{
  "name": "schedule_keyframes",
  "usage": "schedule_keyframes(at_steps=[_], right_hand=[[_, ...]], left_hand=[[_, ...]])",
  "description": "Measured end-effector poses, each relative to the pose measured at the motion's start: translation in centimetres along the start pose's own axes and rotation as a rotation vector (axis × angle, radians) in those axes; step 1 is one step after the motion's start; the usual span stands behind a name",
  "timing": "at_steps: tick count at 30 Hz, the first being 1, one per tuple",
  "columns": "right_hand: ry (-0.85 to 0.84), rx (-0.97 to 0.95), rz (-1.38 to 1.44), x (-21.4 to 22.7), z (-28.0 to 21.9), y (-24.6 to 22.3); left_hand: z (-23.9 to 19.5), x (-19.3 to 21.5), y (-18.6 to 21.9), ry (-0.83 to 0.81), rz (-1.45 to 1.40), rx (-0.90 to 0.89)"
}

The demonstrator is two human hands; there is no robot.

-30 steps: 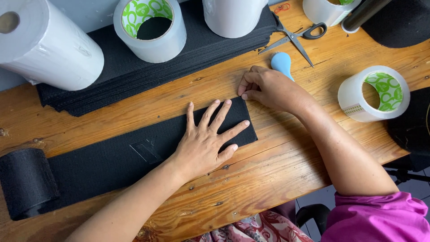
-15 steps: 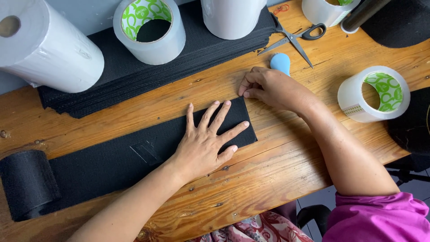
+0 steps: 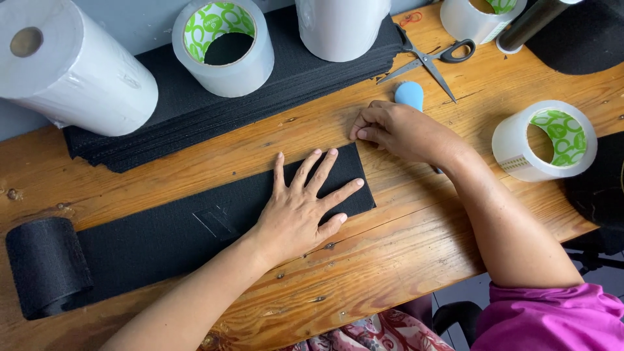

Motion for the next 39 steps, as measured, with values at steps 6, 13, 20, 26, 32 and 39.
schedule_keyframes(at_steps=[6,13,20,26,32,39], right_hand=[[-0.002,-0.064,-0.023,0.08,-0.24,-0.06],[-0.012,-0.153,-0.068,0.53,-0.61,-0.33],[-0.010,-0.121,-0.062,0.28,-0.51,0.05],[-0.015,-0.116,-0.042,0.13,-0.53,-0.36],[-0.012,-0.094,-0.104,-0.05,-0.50,0.00],[-0.010,-0.063,-0.067,-0.11,-0.82,-0.68]], left_hand=[[-0.03,-0.16,-0.03,-0.003,0.009,0.001],[-0.05,-0.25,-0.10,-0.009,0.012,0.000],[-0.03,-0.31,-0.09,-0.014,0.014,0.001],[-0.02,-0.54,-0.10,-0.022,0.026,0.002],[0.02,-0.63,-0.07,-0.024,0.027,0.006],[-0.02,-0.70,-0.15,-0.028,0.033,0.005]])
Point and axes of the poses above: each hand's wrist, its own z-axis towards the middle knuckle, its own x-axis out of the back of the hand, y = z × x, the point moved 3 cm from there along z, towards the middle knuckle, and after that the axes turned 10 degrees about -y, right-handed, at the moved point
